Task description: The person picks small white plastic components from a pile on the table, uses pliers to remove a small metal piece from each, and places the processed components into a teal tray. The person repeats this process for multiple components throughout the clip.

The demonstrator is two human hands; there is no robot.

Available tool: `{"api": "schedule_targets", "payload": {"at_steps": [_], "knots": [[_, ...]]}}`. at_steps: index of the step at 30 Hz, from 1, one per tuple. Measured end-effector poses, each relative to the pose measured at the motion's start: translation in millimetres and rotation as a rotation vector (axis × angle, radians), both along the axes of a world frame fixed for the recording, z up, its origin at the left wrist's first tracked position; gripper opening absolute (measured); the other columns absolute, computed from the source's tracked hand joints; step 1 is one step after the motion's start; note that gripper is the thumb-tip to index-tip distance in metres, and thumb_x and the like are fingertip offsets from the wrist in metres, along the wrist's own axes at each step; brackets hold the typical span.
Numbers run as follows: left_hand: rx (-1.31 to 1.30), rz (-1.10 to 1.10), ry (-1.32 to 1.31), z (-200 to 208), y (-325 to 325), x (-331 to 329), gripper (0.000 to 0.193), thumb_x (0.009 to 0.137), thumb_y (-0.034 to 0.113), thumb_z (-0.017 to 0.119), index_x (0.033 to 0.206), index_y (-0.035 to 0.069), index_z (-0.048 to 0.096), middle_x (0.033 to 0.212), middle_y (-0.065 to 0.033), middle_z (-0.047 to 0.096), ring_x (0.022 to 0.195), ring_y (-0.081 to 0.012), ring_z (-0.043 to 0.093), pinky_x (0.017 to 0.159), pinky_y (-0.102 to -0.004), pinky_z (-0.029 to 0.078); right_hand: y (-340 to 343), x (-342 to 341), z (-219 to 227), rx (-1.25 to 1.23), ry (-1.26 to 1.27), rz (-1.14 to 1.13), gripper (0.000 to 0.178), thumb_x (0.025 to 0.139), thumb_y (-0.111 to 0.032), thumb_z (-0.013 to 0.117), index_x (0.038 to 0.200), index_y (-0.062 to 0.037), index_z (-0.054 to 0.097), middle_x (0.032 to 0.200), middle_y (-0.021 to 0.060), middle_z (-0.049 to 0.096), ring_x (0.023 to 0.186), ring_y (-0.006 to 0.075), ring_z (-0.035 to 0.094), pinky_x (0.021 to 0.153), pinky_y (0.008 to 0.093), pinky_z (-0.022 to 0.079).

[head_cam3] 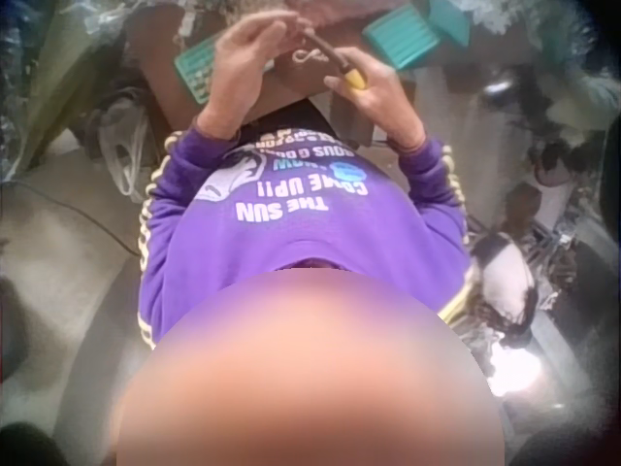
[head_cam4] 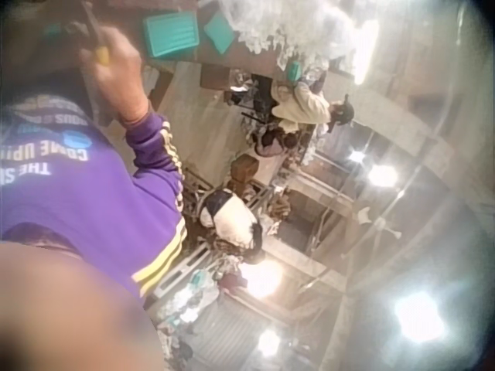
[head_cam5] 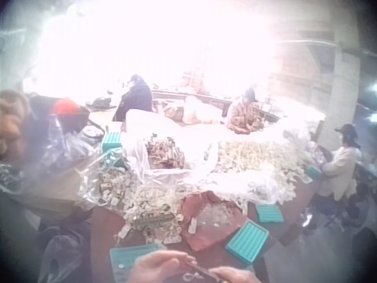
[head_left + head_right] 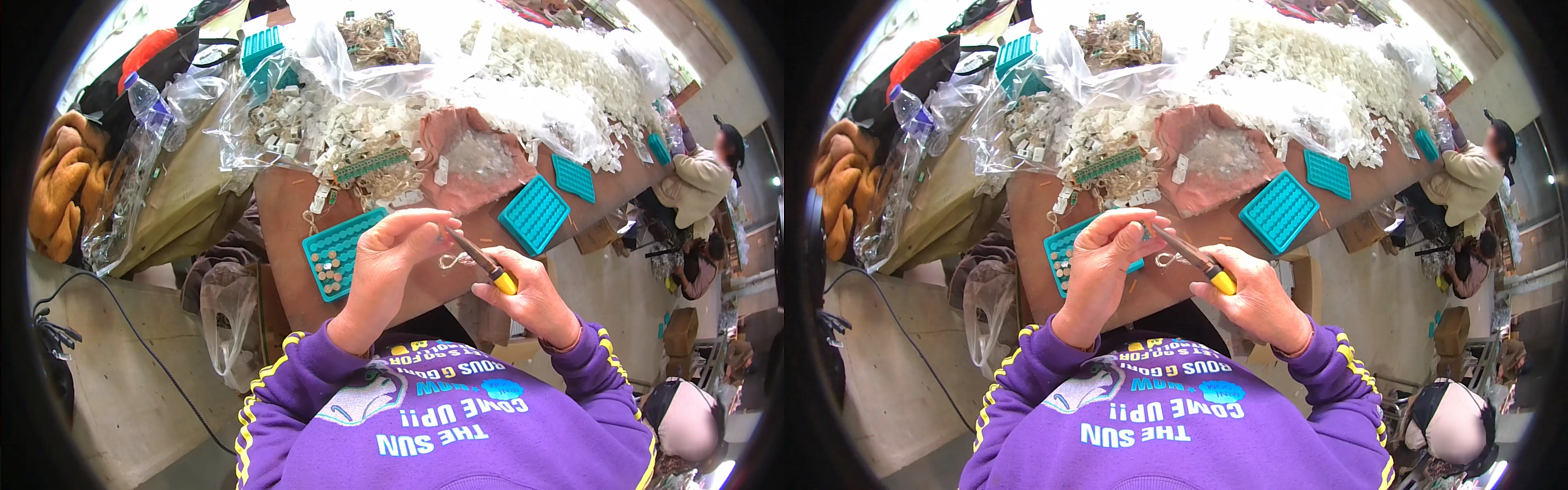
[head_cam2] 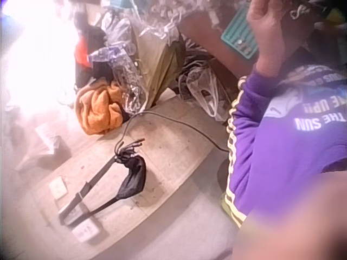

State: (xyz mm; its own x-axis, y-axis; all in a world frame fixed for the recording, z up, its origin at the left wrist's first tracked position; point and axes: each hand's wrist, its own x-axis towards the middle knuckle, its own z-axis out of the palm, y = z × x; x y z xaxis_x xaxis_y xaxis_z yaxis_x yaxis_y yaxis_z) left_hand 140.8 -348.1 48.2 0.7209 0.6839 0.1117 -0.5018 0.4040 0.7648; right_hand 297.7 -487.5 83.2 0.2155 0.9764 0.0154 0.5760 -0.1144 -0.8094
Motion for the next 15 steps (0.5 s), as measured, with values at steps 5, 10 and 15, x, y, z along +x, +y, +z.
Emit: {"api": "schedule_targets", "payload": {"at_steps": [5, 10, 15], "knots": [[0.076, 0.008, 0.009, -0.9, -0.3, 0.0, 0.024, 0.098, 0.013, 0.057, 0.115, -0.003, 0.062, 0.109, -0.0145, 0.067, 0.104, -0.0224, 0.064, 0.092, -0.0367, 0.054, 0.4, -1.1, -2.0, 0.033, -0.006, 0.010, 0.041, 0.083, -0.019, 0.073, 0.117, -0.0003, 0.059, 0.099, 0.0169, 0.065, 0.085, 0.0308, 0.063, 0.079, 0.0349, 0.050], [0.055, -0.001, -0.015, -2.4, -0.7, 0.8, 0.025, 0.098, 0.015, 0.057, 0.116, -0.002, 0.060, 0.109, -0.0159, 0.066, 0.104, -0.0261, 0.065, 0.093, -0.0400, 0.054, -0.8, -3.1, 0.1, -0.042, 0.086, 0.019, 0.041, 0.084, -0.018, 0.073, 0.118, 0.0001, 0.058, 0.098, 0.0159, 0.064, 0.084, 0.0256, 0.062, 0.079, 0.0340, 0.050], [0.056, 0.012, -0.005, -8.0, -6.5, -0.5, 0.026, 0.099, 0.016, 0.056, 0.118, -0.001, 0.057, 0.106, -0.0139, 0.066, 0.101, -0.0262, 0.067, 0.090, -0.0385, 0.056, 0.8, -6.9, 2.7, -0.081, 0.151, 0.048, 0.040, 0.085, -0.017, 0.073, 0.118, 0.0002, 0.058, 0.094, 0.0106, 0.063, 0.081, 0.0177, 0.057, 0.076, 0.0311, 0.048]]}}
